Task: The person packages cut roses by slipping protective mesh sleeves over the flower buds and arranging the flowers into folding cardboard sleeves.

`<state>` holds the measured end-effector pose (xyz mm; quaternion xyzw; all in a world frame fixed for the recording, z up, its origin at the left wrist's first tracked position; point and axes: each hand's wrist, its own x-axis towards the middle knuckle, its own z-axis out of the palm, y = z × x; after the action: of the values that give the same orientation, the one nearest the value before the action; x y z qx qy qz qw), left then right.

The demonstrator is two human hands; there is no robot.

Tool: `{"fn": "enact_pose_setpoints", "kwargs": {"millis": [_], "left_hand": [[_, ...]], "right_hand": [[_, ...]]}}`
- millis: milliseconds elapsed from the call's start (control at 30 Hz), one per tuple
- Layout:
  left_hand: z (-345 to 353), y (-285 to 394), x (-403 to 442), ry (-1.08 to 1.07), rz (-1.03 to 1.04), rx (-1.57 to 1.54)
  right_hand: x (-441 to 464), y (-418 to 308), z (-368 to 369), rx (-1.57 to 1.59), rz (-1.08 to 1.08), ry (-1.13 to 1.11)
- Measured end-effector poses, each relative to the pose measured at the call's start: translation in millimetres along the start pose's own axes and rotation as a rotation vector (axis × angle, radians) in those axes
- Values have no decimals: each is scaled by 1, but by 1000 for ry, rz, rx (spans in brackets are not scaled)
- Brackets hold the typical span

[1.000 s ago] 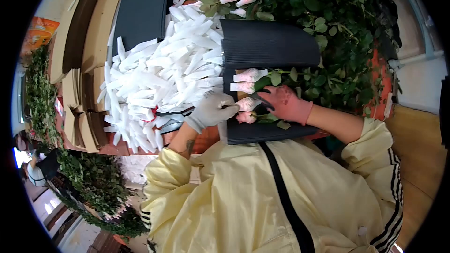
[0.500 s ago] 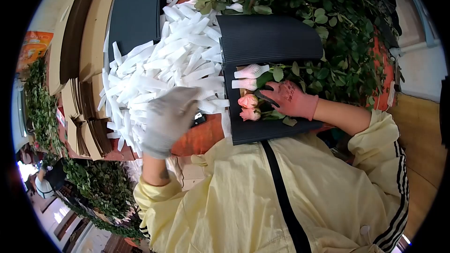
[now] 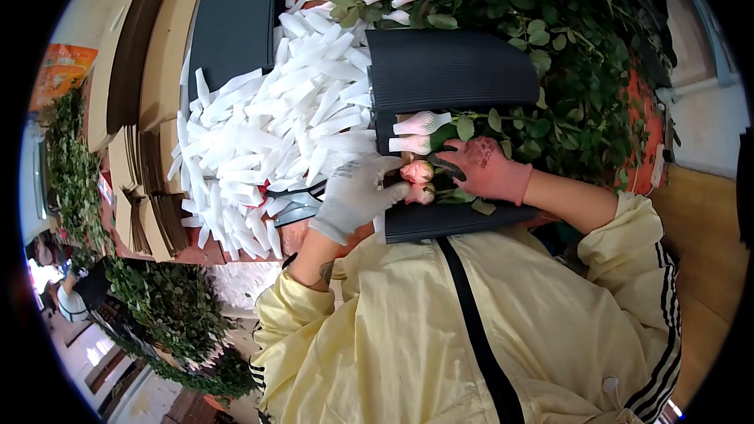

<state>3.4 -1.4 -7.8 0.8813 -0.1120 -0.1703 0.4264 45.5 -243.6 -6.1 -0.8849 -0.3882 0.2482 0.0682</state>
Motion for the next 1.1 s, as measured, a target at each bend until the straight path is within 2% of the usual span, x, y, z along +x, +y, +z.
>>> {"fn": "enact_pose_setpoints", "kwargs": {"millis": [100,167,233,267,300,400,467,533,633,700,867,967,1033,1100], "left_hand": [[21,-12,2,-16,-40,-25],[37,-24,2,9,-110,-236],[33,-14,-1,32,-184,-303],[32,-14,0,23,-158,-382],[35,-17,0,12,-134,-459],[28,-15,-1,-27,-198,-703],[29,-16,0,-66,-211,-852],[33,-21,-1,61,-73,-456],[40,-25,-1,127,-1,-370],[38,-25,-3,91,-12,-407],[30,-18,0,53,6,-410],[29,-23,-2,116,2,-331],[36,-33,-3,297,157,-274],[35,-34,-4,313,162,-287]], "right_hand": [[1,4,4,23,16,5],[4,-1,-3,16,25,-37],[9,-9,-7,-6,133,-131],[7,-3,6,-2,115,-37],[8,-4,3,-28,101,-69],[13,-8,-4,46,11,121],[13,-13,-9,27,25,99],[13,-14,-6,24,39,88],[13,-8,0,-5,39,119],[14,-15,-5,54,106,24],[13,-7,0,26,73,38],[12,-9,-1,24,84,28],[9,-9,0,19,114,38],[7,-5,6,43,128,35]]}}
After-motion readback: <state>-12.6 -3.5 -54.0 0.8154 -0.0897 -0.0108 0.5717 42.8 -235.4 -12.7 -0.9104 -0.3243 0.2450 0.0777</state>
